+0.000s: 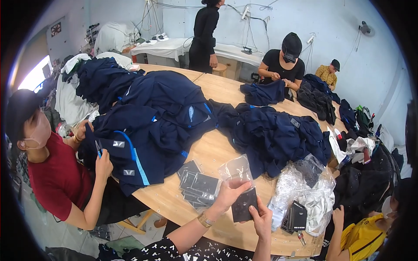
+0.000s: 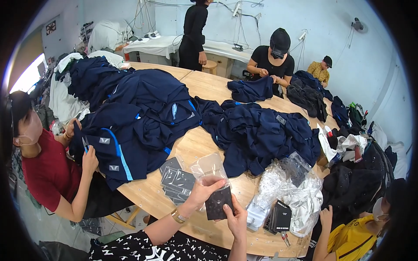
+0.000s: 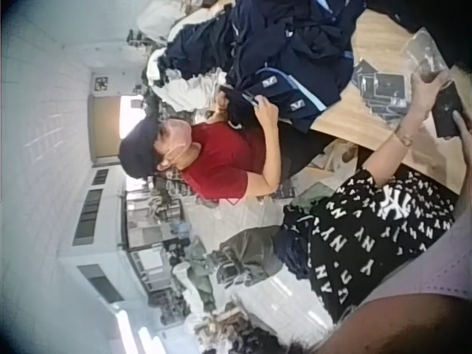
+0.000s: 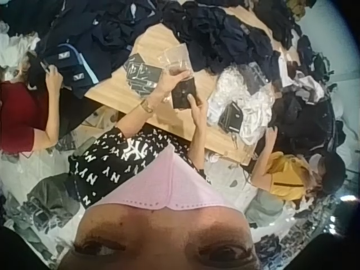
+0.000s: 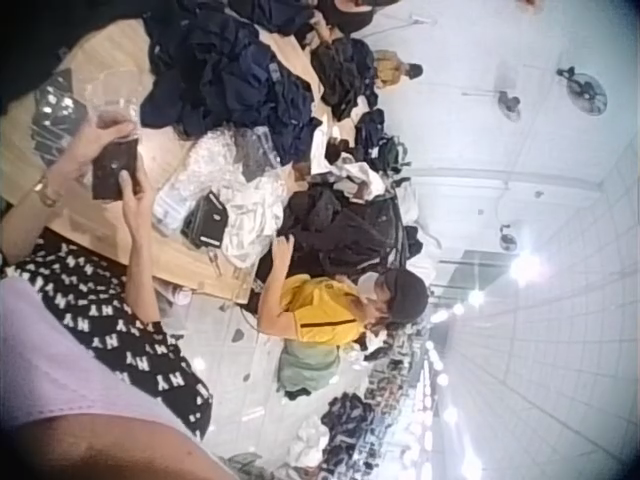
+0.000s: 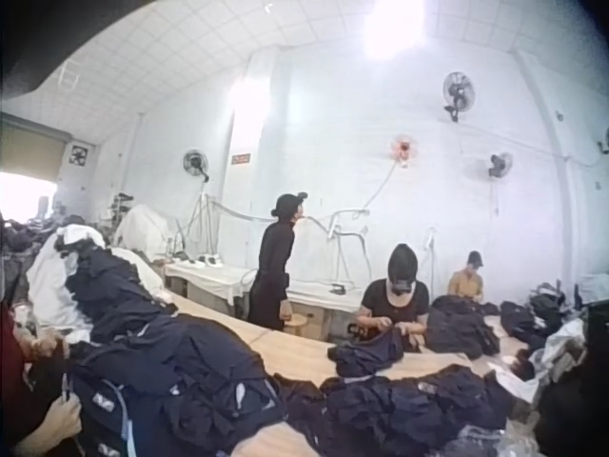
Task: Packaging small black tags or cards into individual plastic sleeves at a garment factory workbench.
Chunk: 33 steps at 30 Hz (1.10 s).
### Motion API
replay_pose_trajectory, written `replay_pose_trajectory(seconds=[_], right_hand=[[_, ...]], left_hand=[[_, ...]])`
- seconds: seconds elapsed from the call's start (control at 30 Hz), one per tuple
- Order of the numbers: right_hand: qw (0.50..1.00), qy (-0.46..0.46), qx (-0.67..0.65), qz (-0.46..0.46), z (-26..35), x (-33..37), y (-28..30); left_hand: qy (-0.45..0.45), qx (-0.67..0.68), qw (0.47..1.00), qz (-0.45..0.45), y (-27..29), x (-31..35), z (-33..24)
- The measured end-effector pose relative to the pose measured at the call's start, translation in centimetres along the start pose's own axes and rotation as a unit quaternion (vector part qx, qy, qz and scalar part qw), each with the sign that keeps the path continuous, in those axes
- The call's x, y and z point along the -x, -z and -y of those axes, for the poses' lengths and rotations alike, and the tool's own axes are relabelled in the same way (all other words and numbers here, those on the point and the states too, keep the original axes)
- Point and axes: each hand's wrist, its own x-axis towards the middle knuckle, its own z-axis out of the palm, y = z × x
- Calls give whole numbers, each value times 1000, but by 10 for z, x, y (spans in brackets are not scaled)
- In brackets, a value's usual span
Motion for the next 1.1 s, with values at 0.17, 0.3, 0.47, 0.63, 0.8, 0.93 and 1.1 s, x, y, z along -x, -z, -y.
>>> replay_pose_trajectory(seconds=[0.17, 0.3, 0.47, 0.63, 0.8, 0.93, 1.1], right_hand=[[1000, -12, 1, -1, 4, 1, -2], [999, -32, -26, 17, 12, 0, -5], [996, -21, -82, 30, 6, -2, -1], [997, -47, -41, 39, 13, -3, 4], [998, -33, -41, 33, 16, -4, 4], [994, 61, -41, -85, -7, -9, 4], [973, 123, -132, -140, 6, -9, -10]], left_hand=[[62, 3, 998, -11, 7, 1, 3], [-6, -10, 1000, -28, -2, 5, 0], [14, -52, 998, 13, -6, -1, -9], [88, 5, 995, 45, -2, -3, -6], [117, 11, 990, 74, 1, -5, -1], [174, 55, 979, 90, -2, -1, 9], [228, 106, 963, 94, -4, 8, 25]])
